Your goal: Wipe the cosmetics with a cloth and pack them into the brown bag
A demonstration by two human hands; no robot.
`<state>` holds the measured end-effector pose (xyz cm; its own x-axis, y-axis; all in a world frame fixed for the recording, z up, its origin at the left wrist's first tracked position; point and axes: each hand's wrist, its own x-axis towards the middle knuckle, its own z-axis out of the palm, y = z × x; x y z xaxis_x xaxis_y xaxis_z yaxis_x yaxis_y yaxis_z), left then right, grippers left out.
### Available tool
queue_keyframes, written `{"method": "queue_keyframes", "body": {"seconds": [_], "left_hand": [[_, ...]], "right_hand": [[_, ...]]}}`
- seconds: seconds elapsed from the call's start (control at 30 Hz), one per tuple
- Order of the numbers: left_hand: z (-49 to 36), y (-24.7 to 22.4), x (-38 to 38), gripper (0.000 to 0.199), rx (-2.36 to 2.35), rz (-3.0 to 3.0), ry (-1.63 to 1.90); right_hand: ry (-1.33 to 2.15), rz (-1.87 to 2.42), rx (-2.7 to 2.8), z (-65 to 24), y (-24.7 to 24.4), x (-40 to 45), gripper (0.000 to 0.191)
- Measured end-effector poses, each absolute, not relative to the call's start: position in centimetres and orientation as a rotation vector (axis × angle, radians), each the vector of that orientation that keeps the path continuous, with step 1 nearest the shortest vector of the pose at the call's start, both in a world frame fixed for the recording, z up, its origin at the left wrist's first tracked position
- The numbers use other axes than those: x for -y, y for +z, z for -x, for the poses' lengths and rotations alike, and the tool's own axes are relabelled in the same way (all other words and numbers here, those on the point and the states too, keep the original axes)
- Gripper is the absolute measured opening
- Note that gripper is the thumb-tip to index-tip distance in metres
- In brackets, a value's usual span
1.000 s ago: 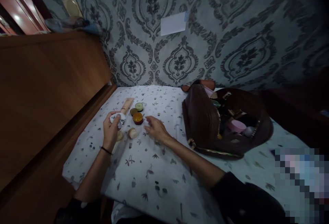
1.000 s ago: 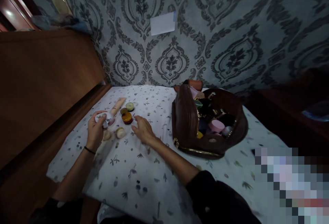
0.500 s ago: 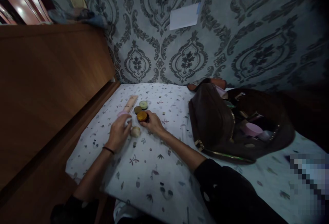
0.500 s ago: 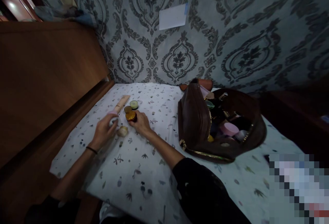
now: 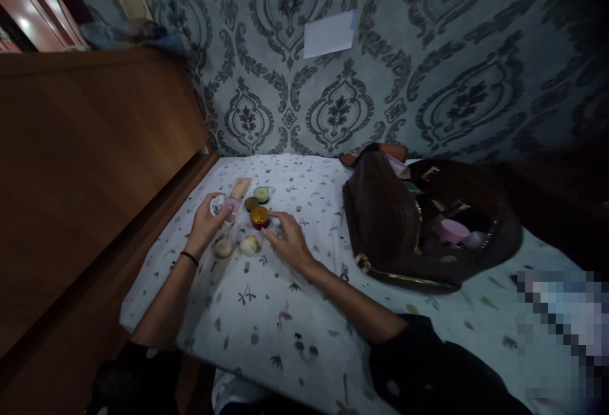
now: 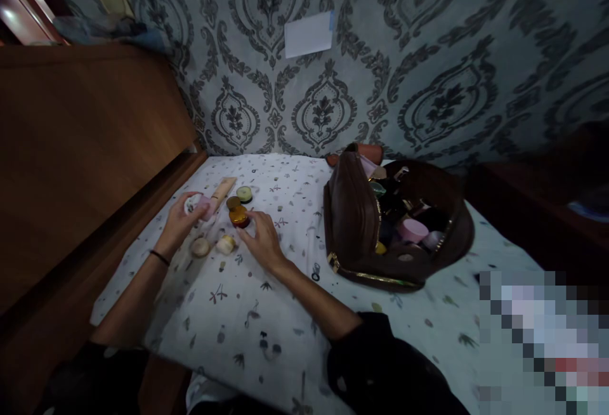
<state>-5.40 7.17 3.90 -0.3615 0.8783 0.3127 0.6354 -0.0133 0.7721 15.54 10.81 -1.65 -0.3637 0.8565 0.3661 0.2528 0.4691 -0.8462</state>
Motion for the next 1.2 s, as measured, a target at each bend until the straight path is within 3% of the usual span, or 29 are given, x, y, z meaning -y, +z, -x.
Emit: {"method": "queue_keyframes", "body": {"seconds": [0.07, 0.2, 0.33, 0.47, 0.67, 0.83, 0.97, 1.2], "left_hand": [[3.4, 4.6, -6.7, 0.047, -1.71, -1.385, 1.435], [-1.6, 4.2, -5.4, 0.053, -1.361, -1.225, 1.317], [-4.4, 2.7, -4.3, 0.041, -1.381, -1.383, 1.245], [-4.8, 2.4, -3.7, 0.044, -1.38, -1.529, 1.139], [-5.8, 1.2, -3.4, 0.037, -1.271, -1.698, 1.27], [-6.5, -0.1, -2.9, 0.024, -1.177, -1.523, 1.483], [-6.5, -0.1, -2.3, 0.013, -1.221, -1.737, 1.517], [-6.1, 0.2, -2.3, 0.013, -1.365, -1.858, 1.462]], "right_hand": [[1.064, 0.819, 1.784, -16.1, -0.9, -9.5, 0.045], [1.371, 0.702, 1.585, -17.5, -0.2, -7.5, 0.063], [1.456, 0.828, 1.389, -20.1, -1.2, -6.6, 0.062], [1.641, 0.821, 1.182, -22.8, -2.4, -5.9, 0.058], [1.867, 0.714, 0.877, -24.4, -2.6, -5.3, 0.049], [1.971, 0.644, 0.832, -24.6, -2.7, -5.8, 0.041], [2.033, 0.63, 0.858, -24.7, -3.1, -6.1, 0.038], [2.037, 0.587, 0.931, -24.9, -2.7, -5.7, 0.039]]}}
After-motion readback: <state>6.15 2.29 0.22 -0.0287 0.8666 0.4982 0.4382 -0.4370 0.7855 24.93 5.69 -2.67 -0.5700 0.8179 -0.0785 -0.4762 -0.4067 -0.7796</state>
